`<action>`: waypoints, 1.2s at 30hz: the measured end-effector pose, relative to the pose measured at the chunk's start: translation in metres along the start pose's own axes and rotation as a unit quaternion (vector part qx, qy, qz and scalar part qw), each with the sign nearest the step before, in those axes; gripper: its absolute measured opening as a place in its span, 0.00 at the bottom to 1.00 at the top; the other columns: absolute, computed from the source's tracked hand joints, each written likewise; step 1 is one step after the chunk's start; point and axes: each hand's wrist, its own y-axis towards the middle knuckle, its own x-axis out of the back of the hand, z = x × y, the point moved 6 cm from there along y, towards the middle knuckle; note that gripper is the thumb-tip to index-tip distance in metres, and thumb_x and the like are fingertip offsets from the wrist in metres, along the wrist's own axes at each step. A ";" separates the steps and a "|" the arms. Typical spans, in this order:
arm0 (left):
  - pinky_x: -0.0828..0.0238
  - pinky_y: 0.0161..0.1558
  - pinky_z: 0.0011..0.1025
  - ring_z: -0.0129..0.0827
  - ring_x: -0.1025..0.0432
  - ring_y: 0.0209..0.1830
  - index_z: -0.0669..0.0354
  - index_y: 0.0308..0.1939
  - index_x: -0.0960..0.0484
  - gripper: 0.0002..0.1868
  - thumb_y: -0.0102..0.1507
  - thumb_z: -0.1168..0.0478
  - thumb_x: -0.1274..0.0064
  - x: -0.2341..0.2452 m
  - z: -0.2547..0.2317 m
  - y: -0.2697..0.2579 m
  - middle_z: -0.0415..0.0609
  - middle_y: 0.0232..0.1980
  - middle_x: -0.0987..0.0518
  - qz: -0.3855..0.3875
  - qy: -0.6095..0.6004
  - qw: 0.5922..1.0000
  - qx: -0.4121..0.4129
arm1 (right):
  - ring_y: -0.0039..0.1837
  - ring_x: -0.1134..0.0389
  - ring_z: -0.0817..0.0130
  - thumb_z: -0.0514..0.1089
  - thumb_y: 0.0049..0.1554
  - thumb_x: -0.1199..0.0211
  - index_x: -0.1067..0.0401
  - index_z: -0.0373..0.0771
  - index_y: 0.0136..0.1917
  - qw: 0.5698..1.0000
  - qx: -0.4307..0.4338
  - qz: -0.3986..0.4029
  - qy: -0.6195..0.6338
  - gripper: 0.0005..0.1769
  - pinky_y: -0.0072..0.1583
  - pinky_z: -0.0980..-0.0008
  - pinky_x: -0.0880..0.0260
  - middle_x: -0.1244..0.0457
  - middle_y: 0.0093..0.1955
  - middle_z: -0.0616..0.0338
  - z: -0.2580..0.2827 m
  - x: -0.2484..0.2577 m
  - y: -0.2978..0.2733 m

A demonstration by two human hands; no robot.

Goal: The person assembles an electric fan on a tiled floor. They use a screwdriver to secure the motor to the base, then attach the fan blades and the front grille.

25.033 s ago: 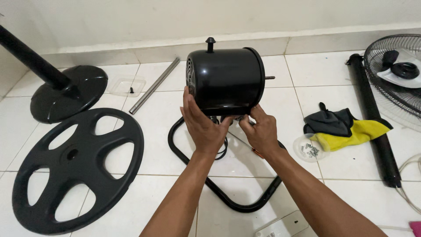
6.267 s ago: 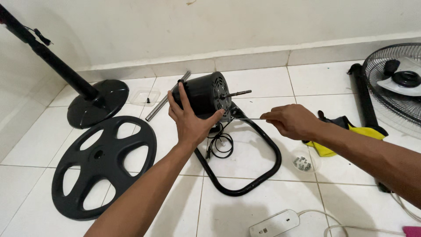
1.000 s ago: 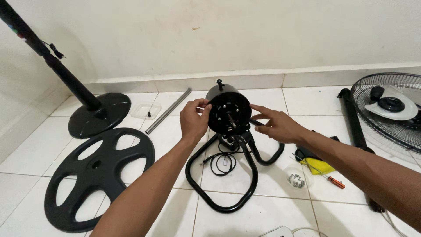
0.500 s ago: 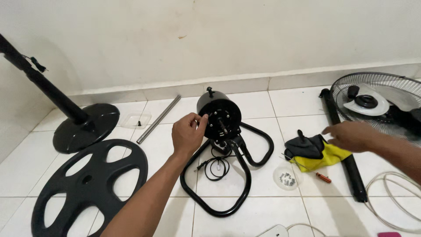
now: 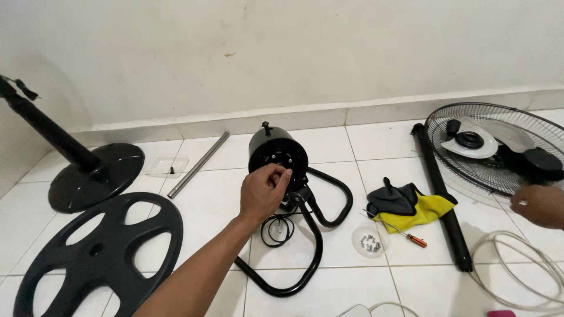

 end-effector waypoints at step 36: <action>0.26 0.42 0.35 0.37 0.22 0.37 0.60 0.42 0.15 0.10 0.58 0.61 0.40 -0.194 -0.018 -0.026 0.49 0.39 0.17 0.190 -0.003 0.981 -0.036 | 0.77 0.51 0.46 0.42 0.44 0.36 0.50 0.43 0.79 0.978 -0.068 -0.187 0.060 0.51 0.69 0.32 0.51 0.47 0.75 0.46 0.076 -0.051 -0.015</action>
